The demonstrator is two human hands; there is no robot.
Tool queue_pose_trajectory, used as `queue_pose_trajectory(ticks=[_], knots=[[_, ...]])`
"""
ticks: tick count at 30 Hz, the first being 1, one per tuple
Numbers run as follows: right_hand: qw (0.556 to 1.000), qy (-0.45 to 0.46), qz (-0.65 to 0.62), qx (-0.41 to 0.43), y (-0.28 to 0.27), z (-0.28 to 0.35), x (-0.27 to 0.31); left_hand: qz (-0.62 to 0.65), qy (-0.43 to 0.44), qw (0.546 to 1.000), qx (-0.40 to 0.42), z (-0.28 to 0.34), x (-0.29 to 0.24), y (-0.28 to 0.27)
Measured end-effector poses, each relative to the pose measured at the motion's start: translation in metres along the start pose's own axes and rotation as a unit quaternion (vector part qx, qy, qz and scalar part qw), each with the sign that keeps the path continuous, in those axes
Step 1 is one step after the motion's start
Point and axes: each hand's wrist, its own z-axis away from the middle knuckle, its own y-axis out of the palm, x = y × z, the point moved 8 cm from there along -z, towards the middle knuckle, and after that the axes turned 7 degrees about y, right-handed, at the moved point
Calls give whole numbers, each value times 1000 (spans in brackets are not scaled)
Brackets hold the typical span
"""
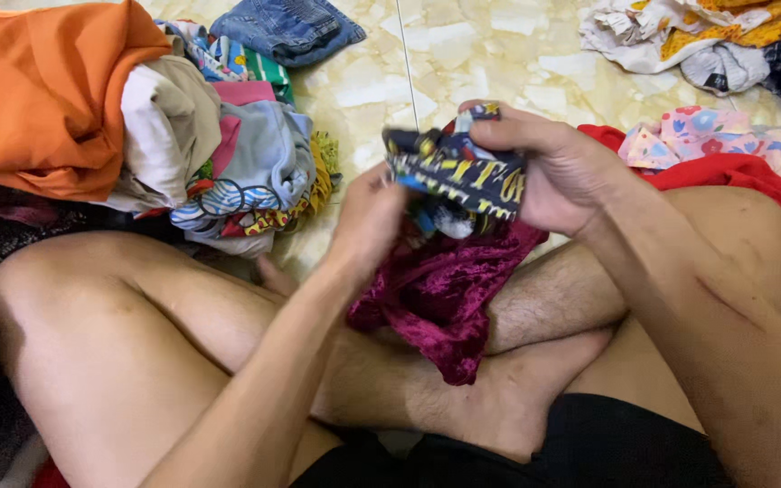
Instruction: The person folds children's clothing by hand, including shorts, shirts, and a dress, placing them into a pile on the floor.
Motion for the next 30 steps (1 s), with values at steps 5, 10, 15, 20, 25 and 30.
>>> queue_pose_trajectory(ticks=[5, 10, 15, 20, 25, 30], knots=[[988, -18, 92, -126, -43, 7, 26, 276, -127, 952, 42, 4, -1, -19], [946, 53, 213, -238, -90, 11, 18, 296, -186, 937, -15, -3, 28, -47], [865, 79, 379, -318, -154, 8, 8, 204, -184, 958, -79, -13, 59, -69], [922, 12, 260, -288, -113, 17, 17, 198, -110, 969, -99, -20, 39, -68], [946, 41, 177, -267, -175, -18, 21, 167, -130, 975, -64, -71, 60, -72], [930, 30, 188, -315, -116, -33, 48, 207, -172, 962, -54, -119, 49, -69]])
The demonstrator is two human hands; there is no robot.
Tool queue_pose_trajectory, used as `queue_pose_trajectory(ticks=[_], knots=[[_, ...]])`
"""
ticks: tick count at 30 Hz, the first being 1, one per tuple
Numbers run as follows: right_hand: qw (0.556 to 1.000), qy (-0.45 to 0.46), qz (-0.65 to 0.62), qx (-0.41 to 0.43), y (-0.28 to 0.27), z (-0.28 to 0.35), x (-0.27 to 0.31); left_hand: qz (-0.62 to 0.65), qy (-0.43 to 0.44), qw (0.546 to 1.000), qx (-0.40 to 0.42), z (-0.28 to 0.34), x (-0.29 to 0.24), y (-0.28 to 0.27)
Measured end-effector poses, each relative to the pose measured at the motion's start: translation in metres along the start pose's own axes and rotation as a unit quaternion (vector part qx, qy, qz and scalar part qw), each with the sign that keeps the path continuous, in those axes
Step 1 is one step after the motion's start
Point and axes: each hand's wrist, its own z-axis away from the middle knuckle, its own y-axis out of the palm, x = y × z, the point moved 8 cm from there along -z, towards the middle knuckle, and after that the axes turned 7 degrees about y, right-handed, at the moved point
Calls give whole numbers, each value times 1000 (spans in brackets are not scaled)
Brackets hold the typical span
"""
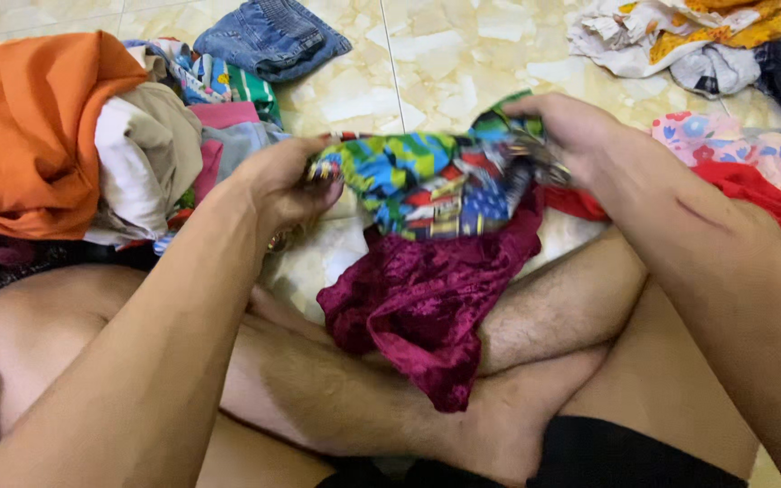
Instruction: The person folds children's clothing by hand, including shorts, shirts, and a dress, placing them into a pile on the floor.
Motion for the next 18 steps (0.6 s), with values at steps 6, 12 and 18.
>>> queue_pose_trajectory(ticks=[6, 12, 18], knots=[[994, -79, -31, -67, -16, -82, 5, 172, 7, 985, -27, 10, 10, 3], [873, -189, 433, -123, 54, -45, -51, 129, 16, 988, -82, 1, 78, 4], [855, -245, 458, 10, 109, -9, -62, 223, 47, 972, -53, 41, 60, 42]])
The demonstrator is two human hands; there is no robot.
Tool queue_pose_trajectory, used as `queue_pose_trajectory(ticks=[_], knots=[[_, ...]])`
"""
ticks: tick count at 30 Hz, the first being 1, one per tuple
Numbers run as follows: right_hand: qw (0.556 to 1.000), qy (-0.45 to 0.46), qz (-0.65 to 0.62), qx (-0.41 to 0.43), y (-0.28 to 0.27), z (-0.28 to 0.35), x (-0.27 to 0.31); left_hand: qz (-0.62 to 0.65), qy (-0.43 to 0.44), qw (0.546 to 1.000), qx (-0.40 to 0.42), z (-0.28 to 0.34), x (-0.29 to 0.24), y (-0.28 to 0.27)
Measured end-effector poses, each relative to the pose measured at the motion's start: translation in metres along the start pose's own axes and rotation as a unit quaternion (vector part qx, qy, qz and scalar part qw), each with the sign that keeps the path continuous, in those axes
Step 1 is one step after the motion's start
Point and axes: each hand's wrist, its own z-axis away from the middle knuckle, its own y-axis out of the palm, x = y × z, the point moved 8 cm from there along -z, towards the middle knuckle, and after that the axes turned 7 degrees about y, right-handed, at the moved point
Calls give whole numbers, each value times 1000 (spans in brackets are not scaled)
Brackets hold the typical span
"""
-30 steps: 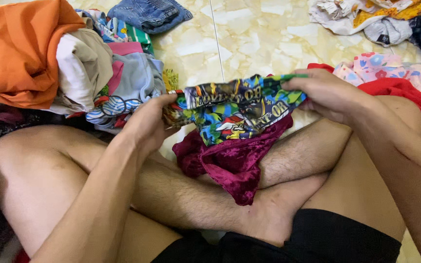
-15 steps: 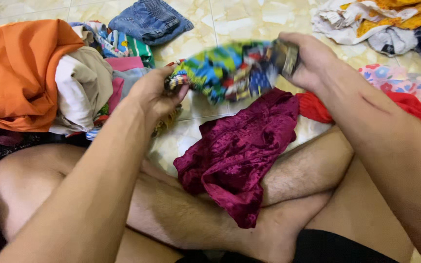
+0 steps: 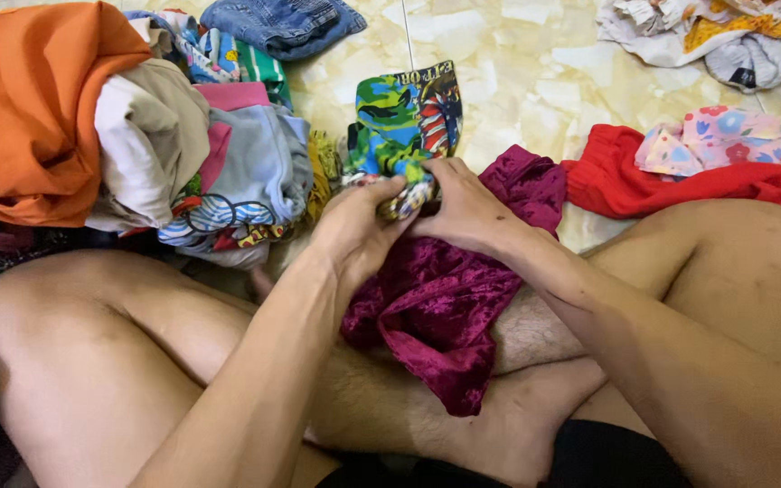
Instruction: The person folds children's clothing by hand, including shorts, shirts, and a dress, placing them into a pile on the floor.
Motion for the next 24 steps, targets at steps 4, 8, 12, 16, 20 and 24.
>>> queue_pose_trajectory(ticks=[4, 8, 12, 16, 20, 24], knots=[[993, 5, -67, -98, -28, 4, 10, 27, 15, 997, 72, 31, -25, 36], [959, 74, -211, -177, -81, 15, 12, -104, 117, 987, -37, 44, -61, 21], [962, -40, -139, -232, -119, 23, 10, -367, 224, 894, -127, 41, -88, -3], [987, -36, -104, -119, -137, 43, 31, -462, 326, 822, -67, 38, -109, 6], [964, 112, -233, -65, -166, 66, 48, -302, 202, 923, 129, 66, -111, 42], [900, -8, -435, -17, -171, 50, 44, -387, 260, 868, 174, 52, -110, 54]])
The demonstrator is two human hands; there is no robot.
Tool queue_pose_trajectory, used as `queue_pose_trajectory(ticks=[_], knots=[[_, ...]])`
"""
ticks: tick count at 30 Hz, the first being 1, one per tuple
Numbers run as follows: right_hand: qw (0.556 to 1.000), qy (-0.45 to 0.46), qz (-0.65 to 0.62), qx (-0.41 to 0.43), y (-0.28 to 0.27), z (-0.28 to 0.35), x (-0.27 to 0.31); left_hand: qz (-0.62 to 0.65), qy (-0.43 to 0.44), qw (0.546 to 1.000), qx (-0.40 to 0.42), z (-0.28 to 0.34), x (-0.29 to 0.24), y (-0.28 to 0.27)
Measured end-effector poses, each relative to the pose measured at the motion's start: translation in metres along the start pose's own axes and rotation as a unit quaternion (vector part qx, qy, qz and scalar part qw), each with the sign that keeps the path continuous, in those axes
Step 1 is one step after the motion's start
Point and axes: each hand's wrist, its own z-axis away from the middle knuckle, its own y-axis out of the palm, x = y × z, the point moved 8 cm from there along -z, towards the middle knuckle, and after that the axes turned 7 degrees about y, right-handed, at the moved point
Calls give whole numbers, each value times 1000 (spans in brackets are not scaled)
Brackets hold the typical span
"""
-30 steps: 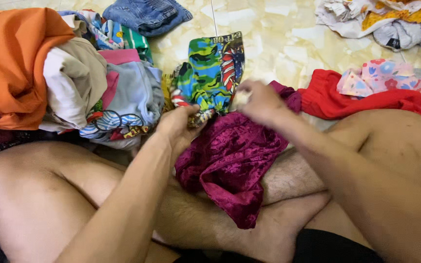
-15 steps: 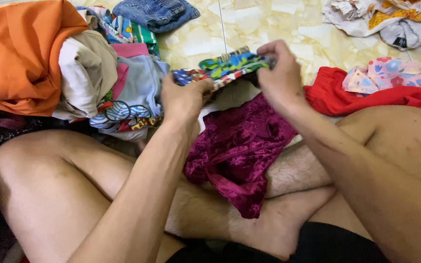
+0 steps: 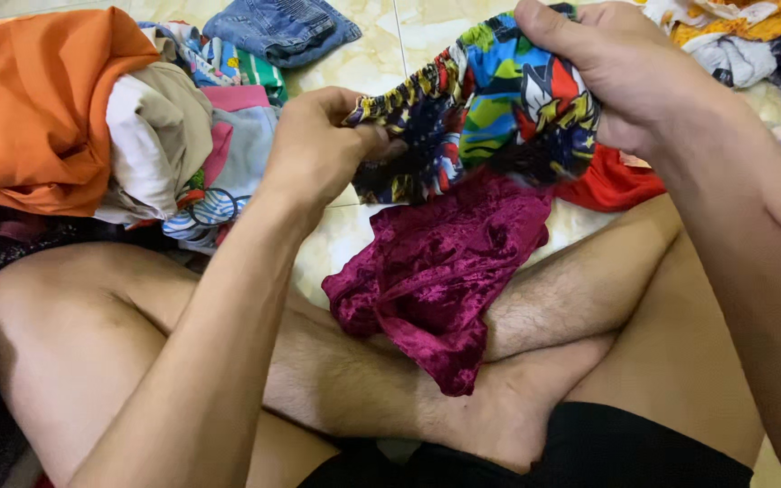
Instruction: The person folds children's clothing by hand, including shorts, shirts, and a dress, placing them into a pile on the floor.
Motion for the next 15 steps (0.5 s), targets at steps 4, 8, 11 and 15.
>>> queue_pose_trajectory(ticks=[4, 8, 11, 15], knots=[[992, 125, 16, 8, 1, 10, -12, -90, -55, 994, -4, 11, -5, -12], [964, 193, 176, -48, -22, 13, -29, -221, -130, 965, 59, 43, -33, -20], [919, 129, 367, -64, -26, 15, -20, -267, -31, 962, 39, 26, -24, -32], [928, 22, 332, -166, -4, 14, -23, -363, 98, 927, 9, 16, -29, 5]])
